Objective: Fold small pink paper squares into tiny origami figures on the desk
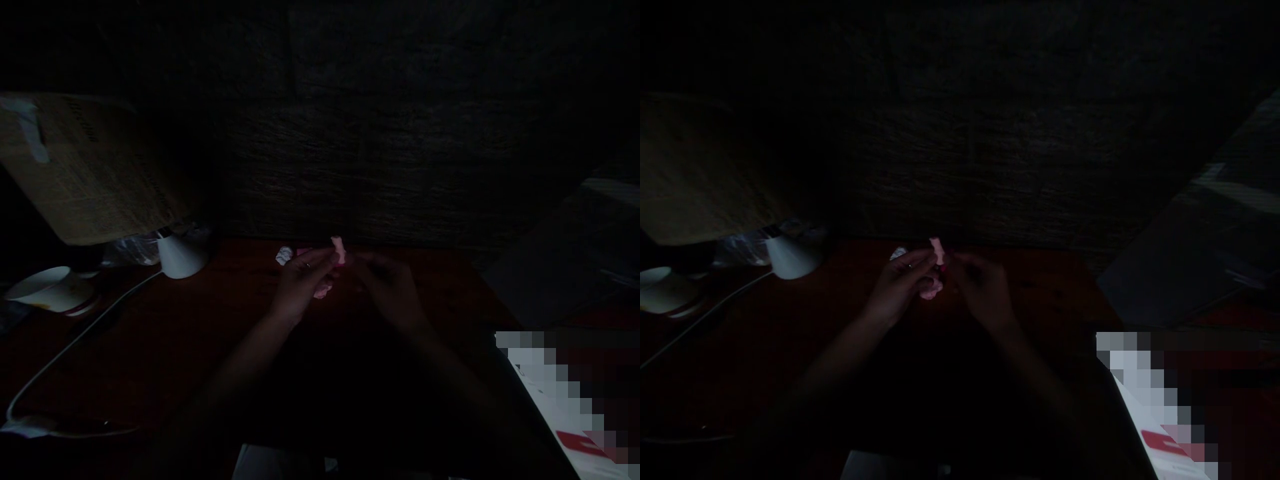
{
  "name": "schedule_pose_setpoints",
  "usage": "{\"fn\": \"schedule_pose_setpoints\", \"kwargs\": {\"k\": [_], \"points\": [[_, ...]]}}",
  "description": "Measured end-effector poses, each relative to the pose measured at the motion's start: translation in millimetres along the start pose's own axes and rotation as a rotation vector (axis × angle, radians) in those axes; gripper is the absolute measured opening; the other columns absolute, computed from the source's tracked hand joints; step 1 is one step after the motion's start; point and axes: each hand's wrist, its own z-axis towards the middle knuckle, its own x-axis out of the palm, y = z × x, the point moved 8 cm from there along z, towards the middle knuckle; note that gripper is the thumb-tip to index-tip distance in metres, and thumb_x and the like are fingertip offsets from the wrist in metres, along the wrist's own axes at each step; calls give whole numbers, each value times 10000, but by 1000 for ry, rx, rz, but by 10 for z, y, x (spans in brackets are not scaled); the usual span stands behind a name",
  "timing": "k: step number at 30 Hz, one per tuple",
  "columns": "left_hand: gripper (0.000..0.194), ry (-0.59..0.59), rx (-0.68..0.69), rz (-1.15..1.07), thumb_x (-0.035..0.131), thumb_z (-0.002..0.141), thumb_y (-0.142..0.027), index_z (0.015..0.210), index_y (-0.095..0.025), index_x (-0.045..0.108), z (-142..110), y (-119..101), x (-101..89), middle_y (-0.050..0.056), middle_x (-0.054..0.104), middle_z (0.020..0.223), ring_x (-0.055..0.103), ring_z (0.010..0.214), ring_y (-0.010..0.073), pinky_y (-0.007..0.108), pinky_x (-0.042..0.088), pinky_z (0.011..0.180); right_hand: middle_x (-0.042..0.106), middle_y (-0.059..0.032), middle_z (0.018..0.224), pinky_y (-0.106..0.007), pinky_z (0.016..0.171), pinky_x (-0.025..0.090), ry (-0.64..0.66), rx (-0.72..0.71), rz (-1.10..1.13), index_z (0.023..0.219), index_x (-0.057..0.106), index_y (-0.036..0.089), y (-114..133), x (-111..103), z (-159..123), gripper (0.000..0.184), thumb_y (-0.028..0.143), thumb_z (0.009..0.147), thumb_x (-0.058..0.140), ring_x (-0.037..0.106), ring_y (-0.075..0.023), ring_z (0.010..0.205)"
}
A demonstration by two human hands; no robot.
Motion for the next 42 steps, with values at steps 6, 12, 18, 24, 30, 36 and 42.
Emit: {"fn": "schedule_pose_setpoints", "kwargs": {"k": [6, 12, 18, 24, 30, 36, 42], "points": [[396, 11, 24, 6, 902, 728, -425, 1025, -181, 805, 13, 4, 3, 50, 754, 820, 662, 606, 119, 222, 473, 528, 812, -55, 889, -292, 627, 551, 32, 3, -24, 909, 824, 217, 7, 1, 18, 263, 460, 870, 733, 708, -182, 745], [364, 12, 47, 29, 891, 743, -406, 1026, -191, 816, 23, -1, -16, 52, 756, 820, 647, 595, 114, 230, 485, 530, 808, -55, 884, -302, 625, 555, 53, 27, -15, 931, 823, 227, -16, 25, 9, 262, 465, 874, 729, 705, -183, 739], [349, 5, 60, 49, 897, 728, -407, 987, -183, 829, -3, -34, 6, 60, 759, 826, 650, 609, 120, 235, 485, 529, 813, -54, 919, -300, 643, 558, 41, 10, 0, 942, 828, 231, -6, 7, 25, 282, 487, 862, 739, 707, -186, 769], [405, -7, 12, 55, 913, 694, -421, 1004, -176, 825, -18, -10, 9, 53, 751, 786, 654, 605, 128, 231, 468, 519, 792, -46, 846, -288, 630, 536, 24, 3, -17, 905, 828, 217, 1, -30, 28, 314, 514, 841, 749, 678, -179, 726], [384, -4, 30, 56, 901, 706, -454, 960, -177, 818, -29, -38, 30, 49, 745, 786, 652, 618, 127, 223, 465, 515, 782, -39, 813, -282, 615, 524, 20, 17, -36, 851, 833, 225, 37, -69, 52, 350, 567, 822, 763, 654, -168, 681], [405, -11, 30, 42, 888, 726, -467, 1003, -183, 808, -11, -38, 12, 46, 735, 785, 666, 635, 136, 238, 502, 543, 816, -44, 943, -288, 645, 550, 39, -1, -16, 931, 838, 247, 33, -83, 63, 256, 474, 848, 753, 699, -181, 782], [405, 4, 28, 32, 892, 716, -478, 983, -185, 808, 1, -33, 12, 47, 738, 796, 664, 622, 128, 230, 500, 537, 820, -38, 1003, -294, 637, 554, 98, 12, 6, 966, 835, 269, 15, -23, 51, 213, 433, 853, 760, 709, -183, 801]]}}
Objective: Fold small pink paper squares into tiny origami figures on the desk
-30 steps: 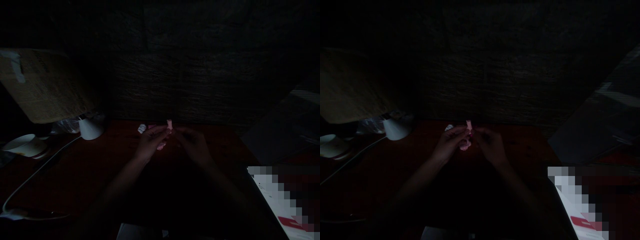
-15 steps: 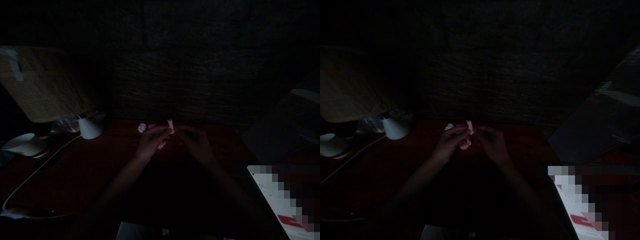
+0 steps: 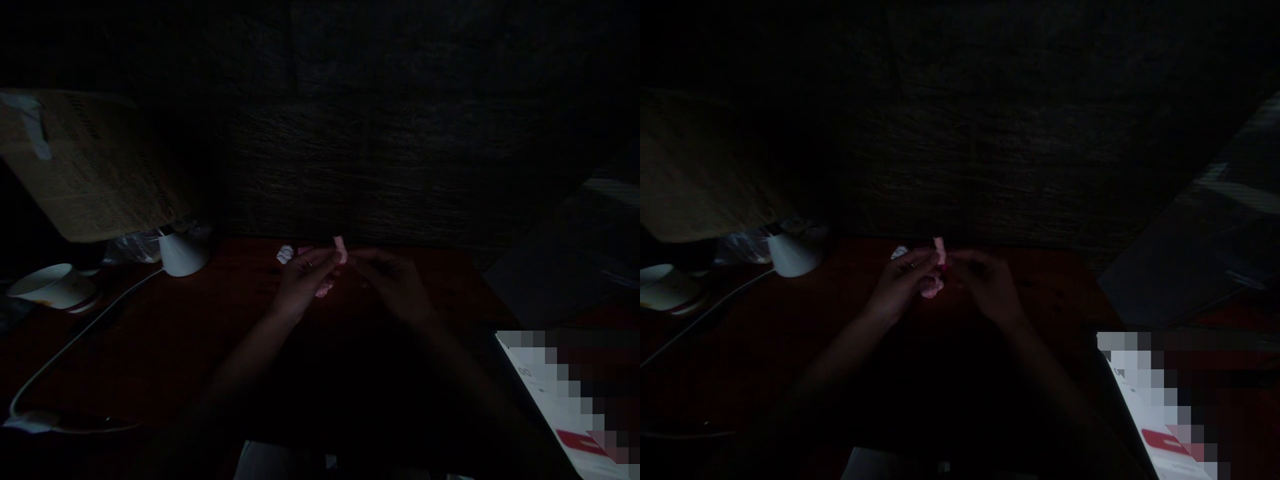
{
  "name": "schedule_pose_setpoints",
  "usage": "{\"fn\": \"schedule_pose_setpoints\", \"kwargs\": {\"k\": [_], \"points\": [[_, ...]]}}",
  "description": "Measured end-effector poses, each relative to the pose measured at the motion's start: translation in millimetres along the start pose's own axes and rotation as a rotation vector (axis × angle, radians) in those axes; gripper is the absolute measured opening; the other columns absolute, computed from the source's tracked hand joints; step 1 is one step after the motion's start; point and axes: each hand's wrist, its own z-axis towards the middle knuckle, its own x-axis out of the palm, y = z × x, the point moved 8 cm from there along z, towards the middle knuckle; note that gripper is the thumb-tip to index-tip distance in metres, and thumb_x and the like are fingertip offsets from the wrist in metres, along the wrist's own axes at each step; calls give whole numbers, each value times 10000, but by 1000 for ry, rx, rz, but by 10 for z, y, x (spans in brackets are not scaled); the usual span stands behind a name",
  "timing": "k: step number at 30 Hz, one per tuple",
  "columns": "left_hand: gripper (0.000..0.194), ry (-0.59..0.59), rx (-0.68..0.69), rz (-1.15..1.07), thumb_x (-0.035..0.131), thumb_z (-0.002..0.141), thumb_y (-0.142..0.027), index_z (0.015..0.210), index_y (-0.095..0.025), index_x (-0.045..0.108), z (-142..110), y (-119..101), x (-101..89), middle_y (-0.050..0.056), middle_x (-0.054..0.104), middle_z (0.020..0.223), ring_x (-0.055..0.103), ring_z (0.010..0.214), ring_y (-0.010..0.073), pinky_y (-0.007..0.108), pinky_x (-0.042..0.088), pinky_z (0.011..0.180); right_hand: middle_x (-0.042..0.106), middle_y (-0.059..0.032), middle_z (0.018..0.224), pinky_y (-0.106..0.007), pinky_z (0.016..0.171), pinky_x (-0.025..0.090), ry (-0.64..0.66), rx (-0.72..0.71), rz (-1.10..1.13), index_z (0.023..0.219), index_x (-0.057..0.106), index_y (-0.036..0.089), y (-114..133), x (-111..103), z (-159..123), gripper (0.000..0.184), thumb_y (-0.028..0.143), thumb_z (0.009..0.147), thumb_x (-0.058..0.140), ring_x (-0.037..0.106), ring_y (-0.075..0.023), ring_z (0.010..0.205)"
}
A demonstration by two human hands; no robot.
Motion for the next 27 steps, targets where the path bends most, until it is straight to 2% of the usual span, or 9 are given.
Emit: {"fn": "schedule_pose_setpoints", "kwargs": {"k": [7, 15, 18, 23, 27], "points": [[382, -24, -15, -19, 921, 684, -417, 968, -188, 809, 1, 31, -12, 53, 770, 845, 662, 648, 120, 222, 496, 561, 813, -44, 958, -283, 619, 543, -30, 23, 21, 957, 827, 237, -40, -24, 13, 261, 458, 832, 770, 694, -175, 759], [369, -32, -18, -5, 913, 697, -389, 985, -188, 799, -19, 12, -14, 43, 765, 844, 646, 604, 113, 230, 484, 540, 796, -40, 871, -293, 616, 537, -68, -43, -24, 951, 830, 236, 4, -11, -13, 280, 483, 866, 731, 667, -172, 707], [340, -28, 7, 28, 900, 709, -380, 964, -181, 797, -33, -36, -5, 48, 765, 837, 654, 604, 125, 241, 497, 542, 796, -42, 871, -292, 624, 540, -68, -13, 5, 916, 838, 237, -6, -5, -10, 308, 522, 859, 734, 672, -176, 716], [268, 44, 96, 77, 890, 707, -350, 883, -167, 804, -55, -130, 83, 46, 747, 767, 617, 569, 123, 234, 462, 496, 784, -33, 843, -281, 629, 528, -48, 48, 6, 856, 839, 239, 10, 0, -7, 340, 569, 788, 801, 661, -174, 721], [247, 42, 116, 71, 884, 722, -344, 897, -183, 816, -54, -131, 96, 61, 775, 823, 607, 550, 114, 234, 450, 478, 784, -27, 850, -284, 621, 514, -29, 38, 19, 854, 838, 263, 24, 19, -6, 322, 576, 794, 791, 653, -173, 725]]}}
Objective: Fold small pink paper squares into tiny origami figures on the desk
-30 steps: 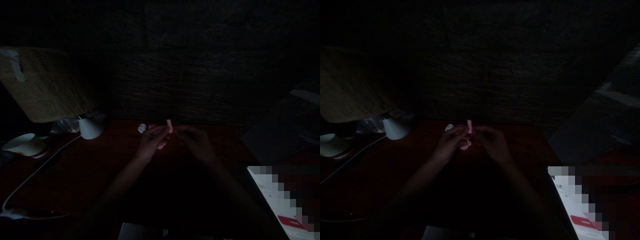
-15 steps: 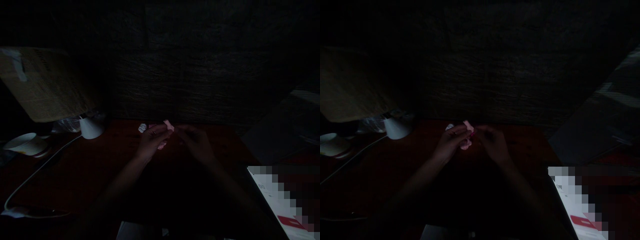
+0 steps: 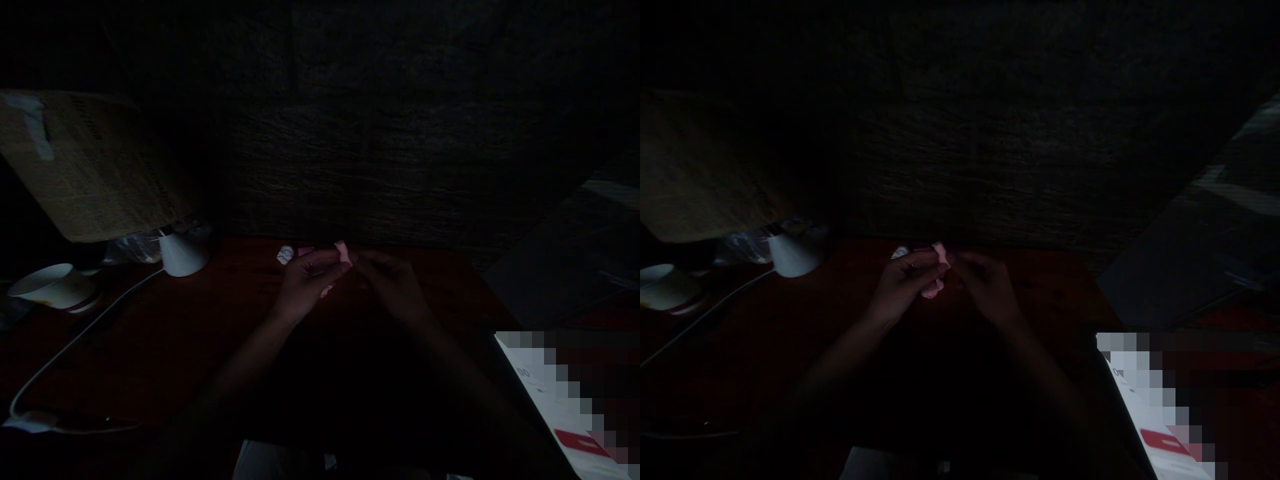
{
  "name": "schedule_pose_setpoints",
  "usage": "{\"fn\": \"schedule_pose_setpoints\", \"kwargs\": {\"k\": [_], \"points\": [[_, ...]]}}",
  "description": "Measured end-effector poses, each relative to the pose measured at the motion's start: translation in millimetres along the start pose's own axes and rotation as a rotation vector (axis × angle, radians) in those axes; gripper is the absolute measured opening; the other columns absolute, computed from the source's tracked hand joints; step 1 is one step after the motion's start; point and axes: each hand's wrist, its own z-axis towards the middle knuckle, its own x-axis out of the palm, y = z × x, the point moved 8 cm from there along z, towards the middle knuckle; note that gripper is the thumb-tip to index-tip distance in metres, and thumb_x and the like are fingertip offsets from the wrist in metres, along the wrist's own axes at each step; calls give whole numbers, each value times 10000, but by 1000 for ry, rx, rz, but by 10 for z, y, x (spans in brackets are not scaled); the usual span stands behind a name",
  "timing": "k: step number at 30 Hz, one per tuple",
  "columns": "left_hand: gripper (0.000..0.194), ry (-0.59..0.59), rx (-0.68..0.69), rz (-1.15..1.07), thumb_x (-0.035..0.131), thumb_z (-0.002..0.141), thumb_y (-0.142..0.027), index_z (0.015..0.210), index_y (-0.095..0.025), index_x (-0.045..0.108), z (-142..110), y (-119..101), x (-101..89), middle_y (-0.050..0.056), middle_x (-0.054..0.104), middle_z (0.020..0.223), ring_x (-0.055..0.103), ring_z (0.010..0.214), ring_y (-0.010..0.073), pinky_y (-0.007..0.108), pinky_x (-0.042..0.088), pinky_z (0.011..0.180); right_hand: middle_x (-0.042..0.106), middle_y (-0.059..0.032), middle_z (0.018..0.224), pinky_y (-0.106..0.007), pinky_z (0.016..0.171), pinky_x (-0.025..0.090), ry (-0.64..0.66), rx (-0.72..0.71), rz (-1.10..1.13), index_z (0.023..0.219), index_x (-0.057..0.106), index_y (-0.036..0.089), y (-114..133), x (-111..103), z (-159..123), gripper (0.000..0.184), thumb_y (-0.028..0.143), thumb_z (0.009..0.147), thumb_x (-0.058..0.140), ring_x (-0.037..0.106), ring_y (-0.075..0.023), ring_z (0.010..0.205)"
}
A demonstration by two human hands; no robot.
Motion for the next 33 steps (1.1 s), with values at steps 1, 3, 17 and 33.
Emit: {"fn": "schedule_pose_setpoints", "kwargs": {"k": [1, 3, 17, 33], "points": [[253, -8, -6, -10, 886, 723, -349, 907, -187, 819, 2, 12, -6, 64, 782, 843, 621, 561, 116, 233, 458, 484, 785, -29, 857, -286, 619, 511, -1, 2, 10, 861, 838, 264, -12, 1, 2, 326, 580, 794, 789, 649, -174, 727], [279, -25, -29, -39, 895, 717, -364, 927, -195, 825, 6, 46, -23, 69, 792, 871, 657, 604, 127, 230, 478, 507, 779, -35, 854, -286, 617, 500, -7, 13, 38, 872, 835, 261, -48, -1, 9, 337, 585, 795, 783, 636, -170, 722], [425, -58, -77, -46, 895, 715, -482, 1039, -210, 847, 20, 139, -103, 65, 777, 804, 652, 576, 122, 219, 468, 495, 769, -30, 908, -261, 582, 401, 34, 138, 310, 922, 831, 258, -252, 99, 37, 342, 532, 719, 851, 531, -119, 649], [261, -86, 82, 68, 862, 758, -333, 1004, -248, 860, -58, -60, -49, 32, 771, 763, 629, 543, 133, 265, 521, 495, 724, -1, 833, -250, 560, 390, 92, 161, 405, 904, 809, 258, -224, 184, 2, 290, 507, 760, 846, 498, -102, 615]]}}
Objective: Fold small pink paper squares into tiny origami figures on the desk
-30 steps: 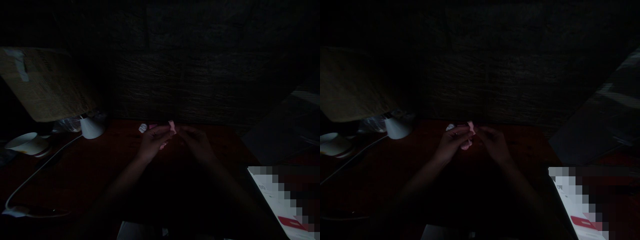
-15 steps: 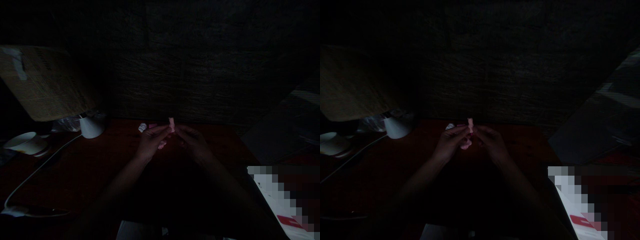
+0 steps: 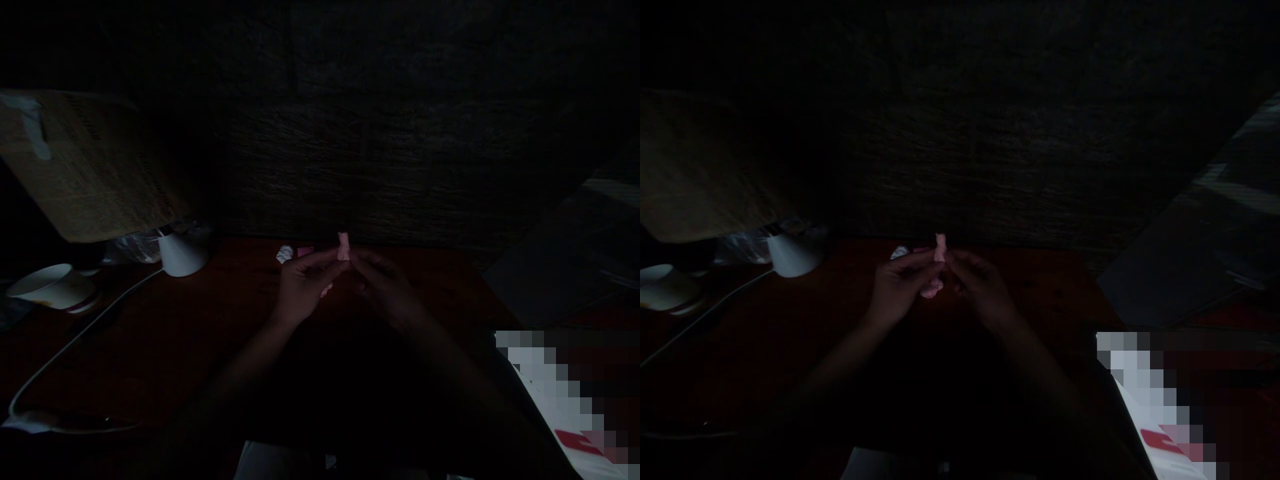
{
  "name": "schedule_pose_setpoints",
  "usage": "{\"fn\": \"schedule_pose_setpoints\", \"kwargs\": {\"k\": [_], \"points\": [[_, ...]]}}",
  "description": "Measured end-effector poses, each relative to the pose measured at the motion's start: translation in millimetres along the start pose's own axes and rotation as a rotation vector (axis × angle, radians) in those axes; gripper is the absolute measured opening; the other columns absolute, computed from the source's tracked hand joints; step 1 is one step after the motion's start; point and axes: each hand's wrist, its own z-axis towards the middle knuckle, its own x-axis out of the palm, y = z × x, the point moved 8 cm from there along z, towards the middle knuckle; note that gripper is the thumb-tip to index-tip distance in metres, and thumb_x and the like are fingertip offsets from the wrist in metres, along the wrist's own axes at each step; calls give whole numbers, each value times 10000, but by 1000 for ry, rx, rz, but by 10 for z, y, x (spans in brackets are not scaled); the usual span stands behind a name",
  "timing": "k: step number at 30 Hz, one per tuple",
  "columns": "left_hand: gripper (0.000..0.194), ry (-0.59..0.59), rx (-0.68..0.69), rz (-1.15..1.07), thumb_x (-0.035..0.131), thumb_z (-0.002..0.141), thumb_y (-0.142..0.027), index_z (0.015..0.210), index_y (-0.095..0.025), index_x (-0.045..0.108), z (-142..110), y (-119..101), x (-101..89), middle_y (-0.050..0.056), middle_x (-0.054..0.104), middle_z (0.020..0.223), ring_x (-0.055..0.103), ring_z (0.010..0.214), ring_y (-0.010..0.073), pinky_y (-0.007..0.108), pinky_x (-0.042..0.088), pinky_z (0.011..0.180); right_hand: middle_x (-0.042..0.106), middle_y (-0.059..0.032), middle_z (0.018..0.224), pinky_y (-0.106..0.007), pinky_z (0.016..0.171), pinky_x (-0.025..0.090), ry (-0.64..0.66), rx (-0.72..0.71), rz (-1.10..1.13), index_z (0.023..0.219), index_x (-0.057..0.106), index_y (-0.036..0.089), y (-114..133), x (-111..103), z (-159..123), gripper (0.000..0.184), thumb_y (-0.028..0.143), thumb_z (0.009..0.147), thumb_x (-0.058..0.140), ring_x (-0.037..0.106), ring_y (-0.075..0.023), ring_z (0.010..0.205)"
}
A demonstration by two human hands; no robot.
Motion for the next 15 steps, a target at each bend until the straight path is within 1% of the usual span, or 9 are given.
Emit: {"fn": "schedule_pose_setpoints", "kwargs": {"k": [3, 5, 8, 10, 12, 15], "points": [[245, -45, 42, 35, 864, 768, -331, 996, -243, 863, -11, -21, -28, 30, 770, 734, 655, 554, 144, 265, 538, 497, 703, 6, 798, -255, 564, 386, 17, 21, 44, 866, 801, 258, -36, 26, -4, 273, 503, 759, 857, 499, -106, 616], [226, -58, 99, 61, 859, 780, -320, 992, -244, 863, -24, -61, -27, 35, 792, 767, 692, 600, 157, 262, 558, 517, 695, 6, 785, -256, 568, 389, 22, 43, 64, 851, 796, 257, -58, 32, -4, 299, 532, 754, 861, 504, -109, 621], [212, -28, 225, 78, 857, 784, -312, 986, -250, 860, -45, -151, 14, 48, 832, 885, 749, 700, 179, 266, 600, 566, 690, 6, 774, -252, 551, 370, 30, 44, 80, 854, 793, 255, -58, 35, 1, 369, 602, 744, 854, 490, -105, 609], [214, -6, 292, 68, 861, 779, -309, 984, -246, 859, -55, -192, 33, 50, 840, 906, 766, 717, 184, 271, 622, 586, 678, 11, 753, -246, 540, 355, 40, 39, 84, 838, 786, 252, -48, 42, 4, 405, 625, 708, 874, 478, -98, 600], [208, 7, 315, 46, 861, 781, -300, 981, -239, 858, -54, -197, 34, 48, 842, 882, 773, 703, 182, 271, 634, 596, 660, 18, 727, -242, 542, 355, 59, 40, 94, 807, 773, 248, -43, 59, 7, 421, 624, 669, 902, 481, -97, 604], [185, 10, 314, 45, 848, 803, -291, 977, -231, 856, -54, -176, 25, 46, 841, 867, 782, 709, 184, 270, 642, 604, 634, 25, 697, -237, 545, 352, 79, 44, 124, 781, 759, 244, -52, 83, 11, 433, 614, 635, 926, 479, -96, 605]]}}
